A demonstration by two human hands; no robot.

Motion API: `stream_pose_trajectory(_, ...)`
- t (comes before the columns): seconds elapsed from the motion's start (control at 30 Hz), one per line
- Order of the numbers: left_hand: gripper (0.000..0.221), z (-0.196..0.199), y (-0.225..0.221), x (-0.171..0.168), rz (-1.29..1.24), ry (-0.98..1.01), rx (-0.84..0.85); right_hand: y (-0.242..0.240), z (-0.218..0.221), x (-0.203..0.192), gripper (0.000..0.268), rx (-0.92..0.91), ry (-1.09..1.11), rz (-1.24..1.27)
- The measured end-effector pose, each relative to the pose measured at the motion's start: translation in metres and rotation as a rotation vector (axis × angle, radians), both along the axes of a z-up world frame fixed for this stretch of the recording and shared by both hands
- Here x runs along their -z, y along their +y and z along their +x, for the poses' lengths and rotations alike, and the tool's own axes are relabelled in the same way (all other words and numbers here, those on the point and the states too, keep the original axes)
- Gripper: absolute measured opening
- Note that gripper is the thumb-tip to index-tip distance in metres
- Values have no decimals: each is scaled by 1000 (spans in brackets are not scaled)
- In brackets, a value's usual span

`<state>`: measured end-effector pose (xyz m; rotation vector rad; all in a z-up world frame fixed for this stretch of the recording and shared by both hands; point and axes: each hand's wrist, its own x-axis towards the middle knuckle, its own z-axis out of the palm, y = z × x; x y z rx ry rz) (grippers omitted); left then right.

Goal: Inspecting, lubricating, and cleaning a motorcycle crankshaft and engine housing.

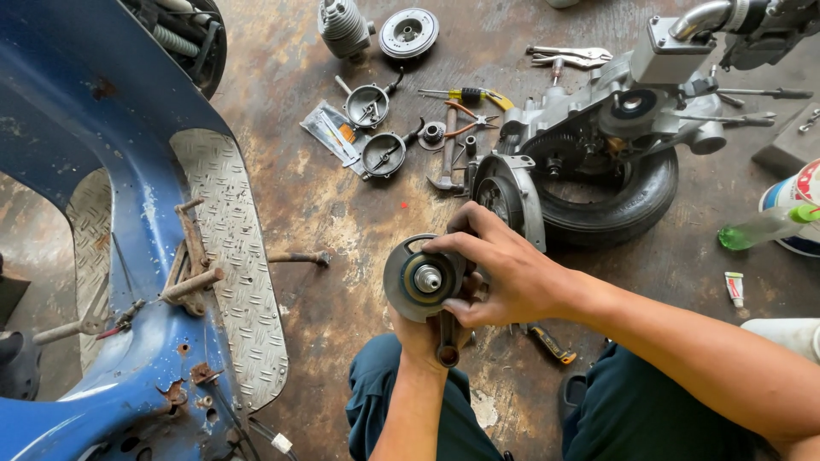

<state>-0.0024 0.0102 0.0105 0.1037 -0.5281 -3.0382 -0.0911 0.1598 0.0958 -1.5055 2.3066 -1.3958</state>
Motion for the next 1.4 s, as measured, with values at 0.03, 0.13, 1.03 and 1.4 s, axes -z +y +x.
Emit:
stream_pose_trajectory(0.03,50,-1,0,1,0,0,1,0,0,0,75,1,0,0)
stream_pose_trajectory(0.13,52,0,0,4,41,-37,12,0,-1,0,75,-6,2,-8)
stream_pose_trajectory(1.03,53,-25,96,22,-118,-315,403,360,-68,245,80,1610,-75,-104)
stream_pose_trajectory(1.4,52,-33,122,9,207,-507,450,377,-101,355,94,1901,-254,65)
